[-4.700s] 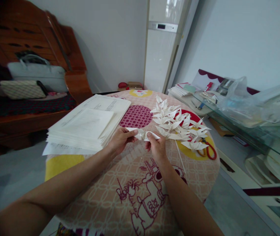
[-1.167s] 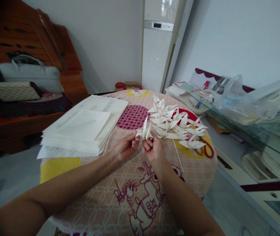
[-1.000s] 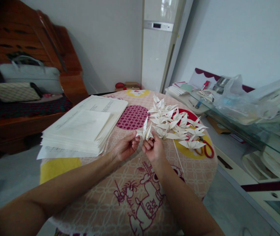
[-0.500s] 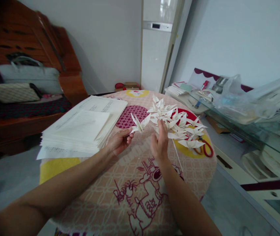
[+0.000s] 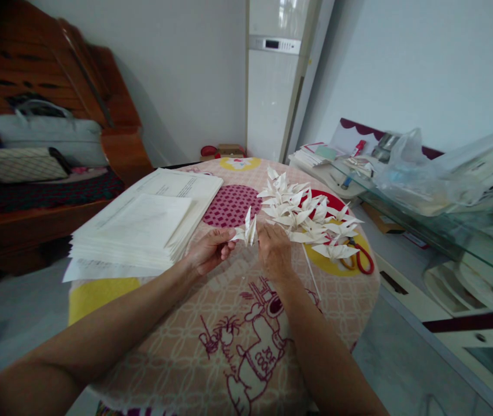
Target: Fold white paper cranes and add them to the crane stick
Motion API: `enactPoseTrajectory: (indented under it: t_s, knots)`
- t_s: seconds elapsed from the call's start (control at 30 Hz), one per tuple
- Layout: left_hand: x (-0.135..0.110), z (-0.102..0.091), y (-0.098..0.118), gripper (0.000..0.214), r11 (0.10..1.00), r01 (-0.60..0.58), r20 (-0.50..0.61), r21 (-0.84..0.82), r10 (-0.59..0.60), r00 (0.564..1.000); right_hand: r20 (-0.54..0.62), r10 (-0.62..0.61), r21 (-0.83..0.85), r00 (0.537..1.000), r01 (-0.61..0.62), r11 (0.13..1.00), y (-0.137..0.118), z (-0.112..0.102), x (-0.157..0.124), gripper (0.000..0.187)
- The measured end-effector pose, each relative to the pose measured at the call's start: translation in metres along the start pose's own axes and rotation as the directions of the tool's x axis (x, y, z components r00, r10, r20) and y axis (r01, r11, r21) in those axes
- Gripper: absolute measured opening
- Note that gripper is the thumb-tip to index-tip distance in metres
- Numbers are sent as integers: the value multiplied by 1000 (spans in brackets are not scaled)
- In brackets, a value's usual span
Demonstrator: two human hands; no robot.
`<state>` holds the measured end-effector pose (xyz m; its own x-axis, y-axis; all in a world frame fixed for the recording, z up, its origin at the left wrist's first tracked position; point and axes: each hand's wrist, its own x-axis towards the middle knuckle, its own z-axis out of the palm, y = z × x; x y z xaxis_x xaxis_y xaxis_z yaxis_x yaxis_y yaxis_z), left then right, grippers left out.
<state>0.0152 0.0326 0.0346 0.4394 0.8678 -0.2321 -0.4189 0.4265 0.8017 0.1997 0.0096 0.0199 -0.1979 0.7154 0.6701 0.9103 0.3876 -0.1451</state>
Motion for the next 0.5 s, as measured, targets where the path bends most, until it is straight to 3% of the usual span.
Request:
enactPoseTrajectory:
  t_s: [0.1, 0.2, 0.33, 0.4, 0.5]
  knots:
    - [0, -1, 0, 25, 1000, 15, 28, 27, -16, 999, 37, 111, 45, 993, -113, 993, -1, -4, -2, 44]
    - [1, -3, -1, 27, 998, 27, 52, 64, -30, 998, 54, 192, 199, 980, -199, 960, -7, -7, -2, 45]
    - [1, -4, 0, 29, 995, 25, 69, 95, -32, 997, 180, 334, 464, 925, -379, 800, -15, -8, 0, 48]
    - [1, -3, 0, 28, 994, 15, 72, 105, -23, 997, 218, 391, 482, 894, -447, 754, -16, -8, 0, 48]
    - [2, -3, -3, 27, 990, -24, 53, 139, 17, 998, 198, 375, 376, 906, -423, 824, -13, -7, -1, 48]
